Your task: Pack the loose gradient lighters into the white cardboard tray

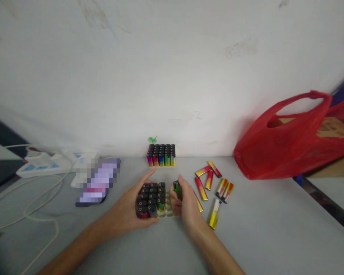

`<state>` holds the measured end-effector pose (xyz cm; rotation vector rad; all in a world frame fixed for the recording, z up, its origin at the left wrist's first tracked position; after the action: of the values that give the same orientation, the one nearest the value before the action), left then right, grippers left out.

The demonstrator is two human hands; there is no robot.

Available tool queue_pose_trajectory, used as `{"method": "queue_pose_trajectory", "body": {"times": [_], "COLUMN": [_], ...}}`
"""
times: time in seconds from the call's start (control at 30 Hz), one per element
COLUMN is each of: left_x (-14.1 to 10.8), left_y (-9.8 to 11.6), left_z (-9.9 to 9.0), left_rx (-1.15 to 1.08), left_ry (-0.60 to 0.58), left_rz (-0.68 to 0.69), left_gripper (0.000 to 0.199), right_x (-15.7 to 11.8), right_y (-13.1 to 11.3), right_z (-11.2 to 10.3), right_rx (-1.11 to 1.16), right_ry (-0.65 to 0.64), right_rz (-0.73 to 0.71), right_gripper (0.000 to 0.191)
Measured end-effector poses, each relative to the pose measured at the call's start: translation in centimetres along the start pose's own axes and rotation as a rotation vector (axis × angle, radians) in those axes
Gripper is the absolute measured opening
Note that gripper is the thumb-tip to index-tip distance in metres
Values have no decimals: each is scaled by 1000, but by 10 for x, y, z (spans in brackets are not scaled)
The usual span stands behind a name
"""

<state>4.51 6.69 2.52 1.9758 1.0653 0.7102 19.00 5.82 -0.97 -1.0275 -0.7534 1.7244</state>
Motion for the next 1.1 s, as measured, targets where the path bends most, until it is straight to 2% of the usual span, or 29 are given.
{"method": "queue_pose_trajectory", "body": {"times": [0.4, 0.73, 0.97, 1.1], "left_x": [0, 0, 0, 0], "left_y": [1, 2, 0, -1], "left_z": [1, 0, 2, 1], "left_rx": [15, 23, 15, 0], "left_ry": [-16, 0, -20, -17], "left_rz": [18, 19, 13, 6], "left_gripper": [130, 129, 132, 131], "right_x": [-2, -5, -13, -17], "right_y": [2, 0, 7, -3], "right_z": [-2, -9, 9, 10], "right_rx": [-20, -89, 14, 39], "right_ry": [21, 60, 10, 55], "right_rz": [18, -7, 47, -75], "right_gripper": [67, 56, 71, 67]}}
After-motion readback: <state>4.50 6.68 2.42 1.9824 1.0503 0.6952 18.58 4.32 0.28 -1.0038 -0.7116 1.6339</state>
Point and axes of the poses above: each hand's wrist, its own x-axis towards the middle knuckle, its own z-axis out of the palm, y = z × x, the point moved 10 cm from there along x, towards the middle knuckle, and after that the axes turned 1 degree about x, right-handed, at the moved point
